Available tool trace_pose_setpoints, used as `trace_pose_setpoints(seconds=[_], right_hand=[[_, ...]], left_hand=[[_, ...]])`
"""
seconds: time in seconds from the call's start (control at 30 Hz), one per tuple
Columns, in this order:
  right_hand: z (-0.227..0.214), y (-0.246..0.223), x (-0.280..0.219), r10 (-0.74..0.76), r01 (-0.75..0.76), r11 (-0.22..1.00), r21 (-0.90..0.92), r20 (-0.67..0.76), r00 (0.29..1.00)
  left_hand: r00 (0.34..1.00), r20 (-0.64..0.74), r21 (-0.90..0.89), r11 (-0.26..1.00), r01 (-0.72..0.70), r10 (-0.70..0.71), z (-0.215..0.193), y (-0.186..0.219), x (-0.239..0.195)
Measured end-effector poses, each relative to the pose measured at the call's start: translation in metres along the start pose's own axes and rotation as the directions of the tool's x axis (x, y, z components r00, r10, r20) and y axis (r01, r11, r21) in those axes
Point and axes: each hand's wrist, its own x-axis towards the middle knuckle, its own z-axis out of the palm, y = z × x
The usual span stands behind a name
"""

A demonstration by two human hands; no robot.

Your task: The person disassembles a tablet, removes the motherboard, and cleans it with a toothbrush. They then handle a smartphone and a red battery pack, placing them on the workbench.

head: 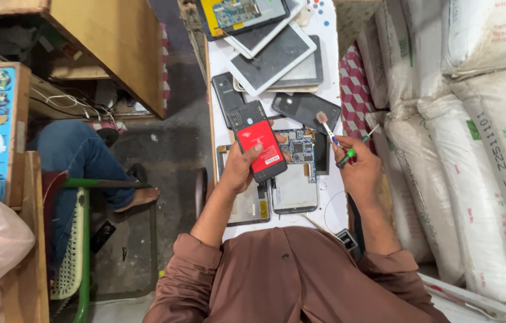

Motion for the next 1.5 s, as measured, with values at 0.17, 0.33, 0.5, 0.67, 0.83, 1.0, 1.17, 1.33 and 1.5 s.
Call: trace_pose_setpoints(seconds=[0.17,0.33,0.5,0.67,0.83,1.0,1.17,1.33,1.5], right_hand=[[0.001,-0.004,0.006,-0.081,0.083,0.993,0.078,-0.037,0.996],[0.014,-0.004,0.026,-0.166,0.166,0.980,0.115,-0.002,0.986],[0.022,-0.006,0.033,-0.254,0.237,0.958,0.160,0.094,0.963],[0.013,-0.016,0.020,-0.300,0.301,0.946,0.121,-0.028,0.954],[-0.006,-0.023,-0.019,-0.146,0.143,0.986,-0.088,-0.024,0.989],[-0.004,-0.028,-0.035,-0.148,0.140,0.968,-0.208,-0.024,0.989],[0.010,-0.024,-0.028,-0.240,0.233,0.937,-0.261,0.004,0.971],[0.012,-0.018,-0.020,-0.334,0.331,0.920,-0.210,0.022,0.942],[0.016,-0.008,-0.016,-0.343,0.344,0.917,-0.203,0.038,0.938]], left_hand=[[1.000,-0.006,0.014,1.000,0.000,0.000,0.000,0.001,-0.001],[1.000,-0.011,0.024,1.000,0.001,0.000,0.001,0.002,-0.001],[1.000,-0.009,0.007,1.000,0.000,0.000,0.002,0.002,-0.004],[1.000,-0.003,0.011,1.000,-0.012,0.012,0.002,0.003,-0.004],[1.000,-0.005,0.025,1.000,-0.016,0.017,-0.006,-0.003,-0.004],[1.000,0.024,0.071,0.997,-0.017,0.015,-0.012,-0.010,-0.009],[1.000,0.009,0.042,0.999,0.010,-0.011,-0.014,-0.016,-0.004],[1.000,-0.024,0.004,1.000,0.003,-0.003,-0.013,-0.017,-0.001],[0.999,-0.047,0.014,1.000,0.018,-0.017,-0.011,-0.017,0.005]])
